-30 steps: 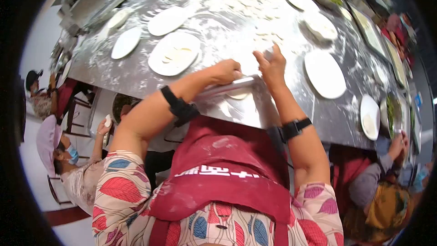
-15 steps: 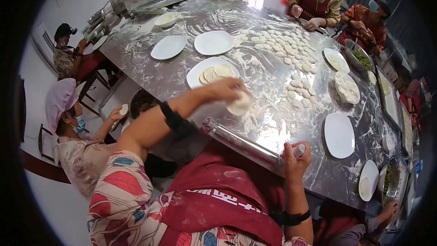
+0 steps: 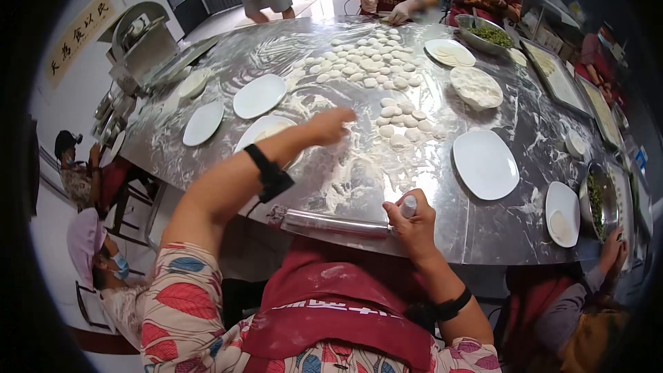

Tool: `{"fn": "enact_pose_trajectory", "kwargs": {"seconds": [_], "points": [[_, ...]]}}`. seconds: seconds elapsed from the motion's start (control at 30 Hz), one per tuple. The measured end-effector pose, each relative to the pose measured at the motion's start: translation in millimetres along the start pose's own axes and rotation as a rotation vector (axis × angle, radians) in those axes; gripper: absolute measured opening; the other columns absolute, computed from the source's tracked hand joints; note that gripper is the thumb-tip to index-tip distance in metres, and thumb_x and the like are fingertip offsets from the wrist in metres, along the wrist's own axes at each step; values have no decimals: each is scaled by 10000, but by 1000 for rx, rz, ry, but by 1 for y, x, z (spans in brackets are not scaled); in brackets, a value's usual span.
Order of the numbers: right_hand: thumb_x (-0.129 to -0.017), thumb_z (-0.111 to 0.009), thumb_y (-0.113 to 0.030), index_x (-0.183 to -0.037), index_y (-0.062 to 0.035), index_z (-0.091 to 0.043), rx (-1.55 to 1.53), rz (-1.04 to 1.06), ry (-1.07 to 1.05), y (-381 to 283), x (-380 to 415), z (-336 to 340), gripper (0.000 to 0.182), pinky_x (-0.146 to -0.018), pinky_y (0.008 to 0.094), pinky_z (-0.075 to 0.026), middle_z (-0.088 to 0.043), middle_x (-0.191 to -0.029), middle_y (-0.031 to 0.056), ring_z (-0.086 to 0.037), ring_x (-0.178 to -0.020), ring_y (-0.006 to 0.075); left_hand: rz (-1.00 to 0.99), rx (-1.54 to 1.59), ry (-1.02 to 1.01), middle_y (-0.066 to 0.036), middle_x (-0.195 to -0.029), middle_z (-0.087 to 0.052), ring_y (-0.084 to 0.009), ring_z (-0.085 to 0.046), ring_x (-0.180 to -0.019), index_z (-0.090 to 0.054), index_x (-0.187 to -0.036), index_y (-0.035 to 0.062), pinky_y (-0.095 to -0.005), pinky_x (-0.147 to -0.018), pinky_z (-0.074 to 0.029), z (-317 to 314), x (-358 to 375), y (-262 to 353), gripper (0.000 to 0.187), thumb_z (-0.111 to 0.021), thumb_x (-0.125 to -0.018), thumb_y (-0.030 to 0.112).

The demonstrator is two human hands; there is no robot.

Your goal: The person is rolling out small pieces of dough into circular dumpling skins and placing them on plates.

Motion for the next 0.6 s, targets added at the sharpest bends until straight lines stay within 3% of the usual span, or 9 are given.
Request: {"fn": "enact_pose_trajectory", "kwargs": {"seconds": [0.13,0.17,0.2,0.23,0.33,0.37,0.47,0.6], "points": [[-786,-701,-99,-770,-42,-480,77,-32,-13,-6,0,3,229,-474,251,-434,-566,-572,39,-541,-516,95,-108,73,-77,-138,-1124,-555,-338,-521,-1048,-534,-1166,106,-388,-867,-434,-54,-47,63,377,-549,-790,122],[-783,-705,-109,-774,-38,-480,114,-5,0,-5,-1,3,236,-476,259,-439,-571,-574,49,-548,-519,103,-147,84,-24,-151,-1067,-564,-334,-534,-1016,-556,-1128,95,-406,-846,-439,-73,-58,61,351,-533,-778,124],[-778,-710,-125,-783,-31,-480,191,25,-1,2,-2,3,248,-481,273,-450,-577,-576,70,-562,-519,122,-98,12,-108,-157,-1039,-564,-330,-556,-970,-621,-989,84,-433,-825,-452,-92,-72,58,244,-514,-782,158],[-772,-712,-126,-787,-29,-483,127,-16,-14,-5,-2,1,249,-483,272,-456,-579,-576,77,-571,-515,130,-3,-106,-110,-169,-1017,-556,-331,-552,-964,-641,-912,75,-445,-817,-456,-91,-74,63,210,-507,-766,141],[-763,-706,-76,-766,-26,-474,45,-28,-20,1,-3,0,237,-488,264,-457,-580,-569,71,-570,-509,122,38,-56,-7,-184,-1023,-548,-346,-540,-998,-637,-938,63,-431,-826,-463,-83,-75,70,219,-533,-753,116],[-757,-710,-71,-760,-29,-472,48,8,-23,-1,-4,-1,242,-489,263,-457,-580,-568,70,-571,-509,122,58,-69,-17,-195,-1039,-555,-352,-548,-1004,-639,-922,52,-424,-811,-475,-82,-76,71,215,-604,-723,124],[-747,-712,-56,-749,-36,-468,15,14,-30,4,-4,-1,245,-489,260,-455,-578,-566,67,-573,-510,123,-6,-138,-234,-153,-956,-564,-340,-561,-934,-577,-1033,48,-418,-784,-485,-89,-73,86,381,-669,-672,129],[-749,-702,-45,-746,-40,-467,-26,-30,-20,7,-5,-3,235,-480,256,-450,-576,-564,65,-573,-510,120,-82,-82,-105,-127,-923,-573,-327,-568,-911,-530,-977,38,-416,-739,-489,-66,-65,105,375,-697,-648,106]]}}
Point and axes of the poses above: each hand's wrist, its own x-axis away from the middle knuckle, its own z-axis out of the back of the hand, y = z × x, the point moved 10 cm from there along -x, towards the middle knuckle
